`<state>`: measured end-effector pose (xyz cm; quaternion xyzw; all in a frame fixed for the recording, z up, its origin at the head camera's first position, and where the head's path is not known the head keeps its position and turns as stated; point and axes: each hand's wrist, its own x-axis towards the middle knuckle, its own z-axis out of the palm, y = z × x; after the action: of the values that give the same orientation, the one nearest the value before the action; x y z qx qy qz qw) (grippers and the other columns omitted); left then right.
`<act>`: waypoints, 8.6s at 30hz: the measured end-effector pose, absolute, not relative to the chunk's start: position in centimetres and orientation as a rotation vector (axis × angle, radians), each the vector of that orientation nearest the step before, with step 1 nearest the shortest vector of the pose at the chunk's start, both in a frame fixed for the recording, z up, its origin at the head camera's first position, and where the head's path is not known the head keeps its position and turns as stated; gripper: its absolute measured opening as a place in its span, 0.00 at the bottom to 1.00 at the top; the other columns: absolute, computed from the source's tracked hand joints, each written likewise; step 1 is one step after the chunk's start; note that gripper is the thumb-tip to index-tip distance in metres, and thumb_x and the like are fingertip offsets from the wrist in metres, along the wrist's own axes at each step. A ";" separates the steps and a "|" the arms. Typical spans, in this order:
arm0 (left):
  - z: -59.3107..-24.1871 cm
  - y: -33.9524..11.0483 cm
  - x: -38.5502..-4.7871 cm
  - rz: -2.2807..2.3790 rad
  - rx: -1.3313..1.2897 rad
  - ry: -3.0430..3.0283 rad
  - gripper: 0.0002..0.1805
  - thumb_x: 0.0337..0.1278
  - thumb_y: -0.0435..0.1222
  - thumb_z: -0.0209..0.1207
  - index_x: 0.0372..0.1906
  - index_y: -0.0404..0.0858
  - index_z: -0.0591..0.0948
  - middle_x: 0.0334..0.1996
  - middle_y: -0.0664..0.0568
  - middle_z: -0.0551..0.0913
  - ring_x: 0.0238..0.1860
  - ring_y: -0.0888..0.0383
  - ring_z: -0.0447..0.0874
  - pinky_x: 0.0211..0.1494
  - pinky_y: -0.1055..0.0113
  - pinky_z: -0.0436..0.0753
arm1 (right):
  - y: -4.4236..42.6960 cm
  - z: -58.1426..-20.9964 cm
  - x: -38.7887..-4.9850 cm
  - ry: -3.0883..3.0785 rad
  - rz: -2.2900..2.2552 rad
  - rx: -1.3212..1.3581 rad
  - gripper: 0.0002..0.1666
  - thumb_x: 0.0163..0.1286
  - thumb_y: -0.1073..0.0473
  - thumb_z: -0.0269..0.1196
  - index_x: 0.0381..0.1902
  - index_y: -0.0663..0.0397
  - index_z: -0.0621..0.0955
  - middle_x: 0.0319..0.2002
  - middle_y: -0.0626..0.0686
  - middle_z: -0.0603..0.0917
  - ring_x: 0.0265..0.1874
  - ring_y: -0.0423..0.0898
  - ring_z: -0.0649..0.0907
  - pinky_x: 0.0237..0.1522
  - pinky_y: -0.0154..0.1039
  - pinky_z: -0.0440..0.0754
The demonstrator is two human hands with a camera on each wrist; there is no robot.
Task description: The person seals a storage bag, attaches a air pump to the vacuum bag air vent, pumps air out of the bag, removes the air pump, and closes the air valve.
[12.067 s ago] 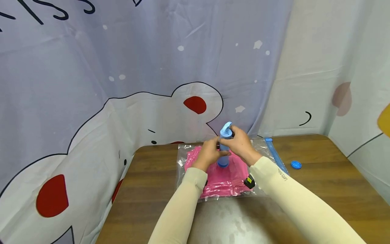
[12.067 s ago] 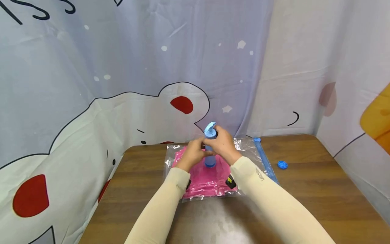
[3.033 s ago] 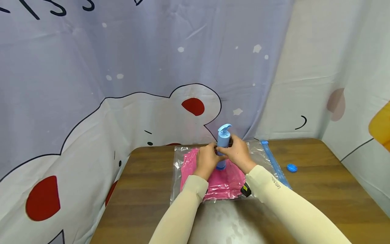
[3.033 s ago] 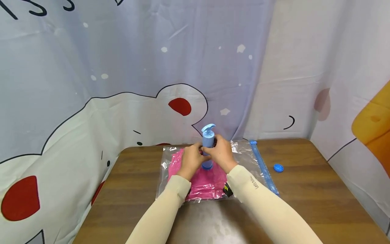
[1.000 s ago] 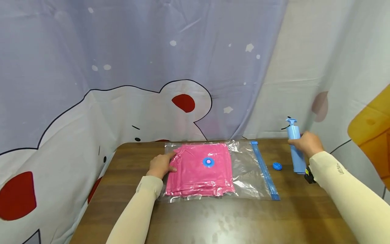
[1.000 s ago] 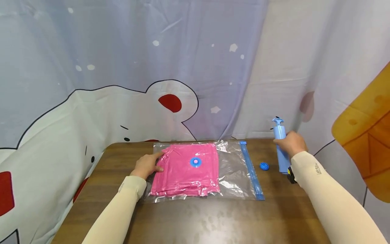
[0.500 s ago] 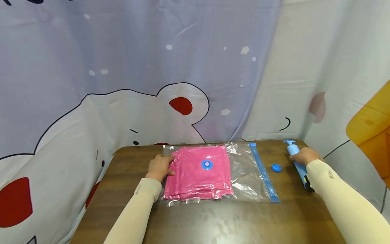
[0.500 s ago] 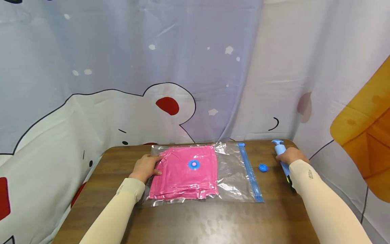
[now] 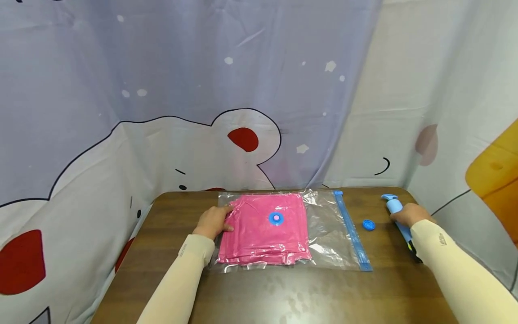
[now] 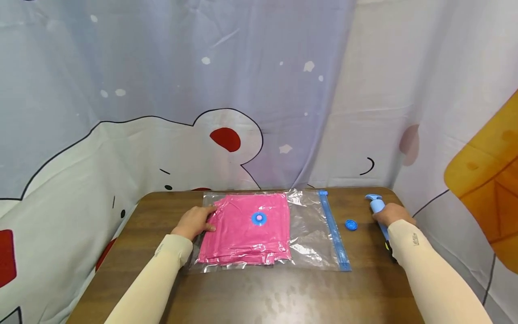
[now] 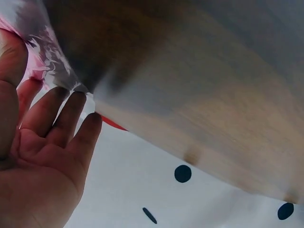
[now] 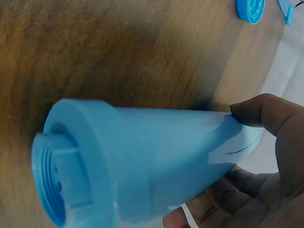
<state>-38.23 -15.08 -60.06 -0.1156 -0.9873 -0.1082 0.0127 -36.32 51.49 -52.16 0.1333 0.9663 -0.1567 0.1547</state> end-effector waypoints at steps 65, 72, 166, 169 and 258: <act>-63.5 -14.1 -41.9 -0.336 -0.459 -3.124 0.45 0.44 0.53 0.87 0.71 0.43 0.88 0.69 0.41 0.91 0.64 0.41 0.94 0.71 0.44 0.91 | 18.0 -53.2 -37.6 2.978 -0.660 -0.877 0.20 0.70 0.71 0.74 0.60 0.62 0.87 0.52 0.61 0.95 0.52 0.56 0.93 0.64 0.57 0.91; -63.5 -14.2 -42.0 -0.341 -0.431 -3.155 0.46 0.46 0.55 0.86 0.73 0.43 0.87 0.71 0.41 0.89 0.65 0.41 0.93 0.71 0.46 0.91 | 18.2 -53.3 -38.4 2.845 -0.639 -1.081 0.25 0.73 0.69 0.76 0.65 0.66 0.84 0.57 0.65 0.93 0.57 0.61 0.92 0.68 0.59 0.90; -59.5 -13.3 -38.6 -0.478 -0.364 -3.186 0.40 0.52 0.46 0.86 0.69 0.40 0.82 0.60 0.40 0.93 0.61 0.42 0.93 0.70 0.44 0.91 | 18.0 -53.9 -38.1 2.947 -0.340 -1.083 0.24 0.66 0.44 0.84 0.38 0.59 0.89 0.34 0.51 0.85 0.31 0.44 0.81 0.44 0.47 0.89; -58.1 -12.8 -37.5 -0.505 -0.355 -3.181 0.39 0.53 0.44 0.86 0.68 0.39 0.82 0.59 0.40 0.93 0.60 0.43 0.94 0.70 0.44 0.91 | 18.3 -53.8 -38.1 2.927 -0.404 -1.055 0.29 0.67 0.42 0.83 0.48 0.62 0.90 0.39 0.54 0.91 0.36 0.47 0.86 0.51 0.49 0.91; -54.6 -11.2 -35.3 -0.518 -0.264 -3.230 0.39 0.58 0.42 0.83 0.72 0.38 0.81 0.65 0.38 0.91 0.68 0.39 0.90 0.78 0.42 0.86 | 19.0 -52.9 -38.4 2.847 -0.291 -1.418 0.15 0.69 0.62 0.82 0.52 0.54 0.93 0.46 0.56 0.92 0.44 0.51 0.92 0.55 0.47 0.93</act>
<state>-35.29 -11.17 -54.64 -0.0803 -0.9818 -0.1575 -0.0699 -38.44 19.03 -52.88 -0.4439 0.8910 -0.0911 -0.0263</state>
